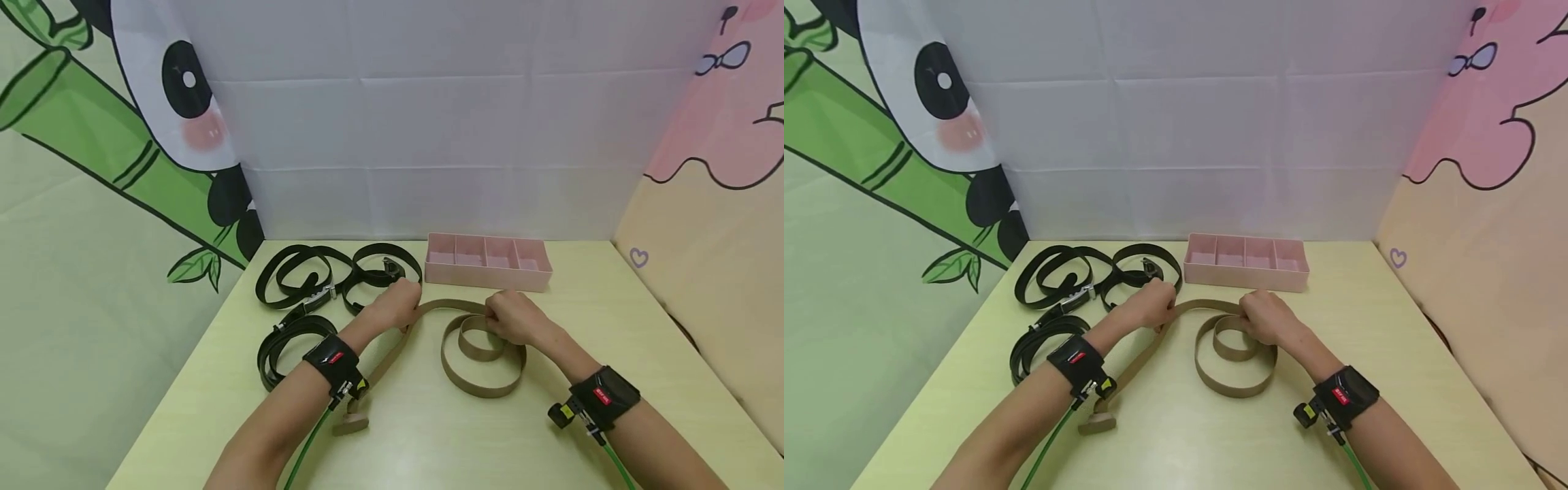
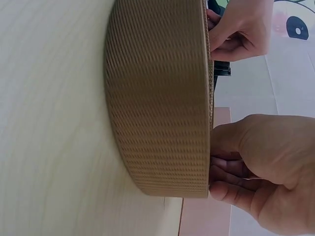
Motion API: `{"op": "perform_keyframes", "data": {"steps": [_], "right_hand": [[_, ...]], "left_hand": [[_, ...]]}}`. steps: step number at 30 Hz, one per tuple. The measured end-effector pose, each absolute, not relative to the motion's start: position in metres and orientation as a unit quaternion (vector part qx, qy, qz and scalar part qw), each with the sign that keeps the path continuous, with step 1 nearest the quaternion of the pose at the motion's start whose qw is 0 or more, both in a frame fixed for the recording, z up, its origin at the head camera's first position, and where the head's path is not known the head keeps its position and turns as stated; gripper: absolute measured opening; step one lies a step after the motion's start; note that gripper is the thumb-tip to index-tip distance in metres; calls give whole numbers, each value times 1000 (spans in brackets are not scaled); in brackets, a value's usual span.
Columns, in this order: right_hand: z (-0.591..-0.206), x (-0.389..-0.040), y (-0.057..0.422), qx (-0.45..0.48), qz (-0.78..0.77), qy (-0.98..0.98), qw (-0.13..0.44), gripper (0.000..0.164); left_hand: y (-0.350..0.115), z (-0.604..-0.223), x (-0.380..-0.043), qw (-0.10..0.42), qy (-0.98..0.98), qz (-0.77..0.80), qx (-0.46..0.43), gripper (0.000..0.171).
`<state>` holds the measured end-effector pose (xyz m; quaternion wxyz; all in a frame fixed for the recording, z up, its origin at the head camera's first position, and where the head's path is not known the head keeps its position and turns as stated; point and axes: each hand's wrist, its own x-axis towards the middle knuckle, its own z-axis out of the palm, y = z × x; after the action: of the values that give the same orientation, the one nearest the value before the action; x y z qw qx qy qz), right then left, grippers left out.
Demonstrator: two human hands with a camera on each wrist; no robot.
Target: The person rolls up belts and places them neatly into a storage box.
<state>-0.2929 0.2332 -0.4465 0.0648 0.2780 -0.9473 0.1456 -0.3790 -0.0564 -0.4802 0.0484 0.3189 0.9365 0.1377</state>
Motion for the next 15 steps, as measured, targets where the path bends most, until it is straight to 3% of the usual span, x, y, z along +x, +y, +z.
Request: {"op": "perform_keyframes", "data": {"steps": [7, 15], "right_hand": [[-444, -292, 233, 266, 143, -951, 61, 21], [-446, -294, 233, 269, 145, -950, 70, 25]], "left_hand": [[-74, -443, -344, 48, 950, 211, 223, 51], [-89, -430, -322, 16, 932, 132, 336, 18]]}}
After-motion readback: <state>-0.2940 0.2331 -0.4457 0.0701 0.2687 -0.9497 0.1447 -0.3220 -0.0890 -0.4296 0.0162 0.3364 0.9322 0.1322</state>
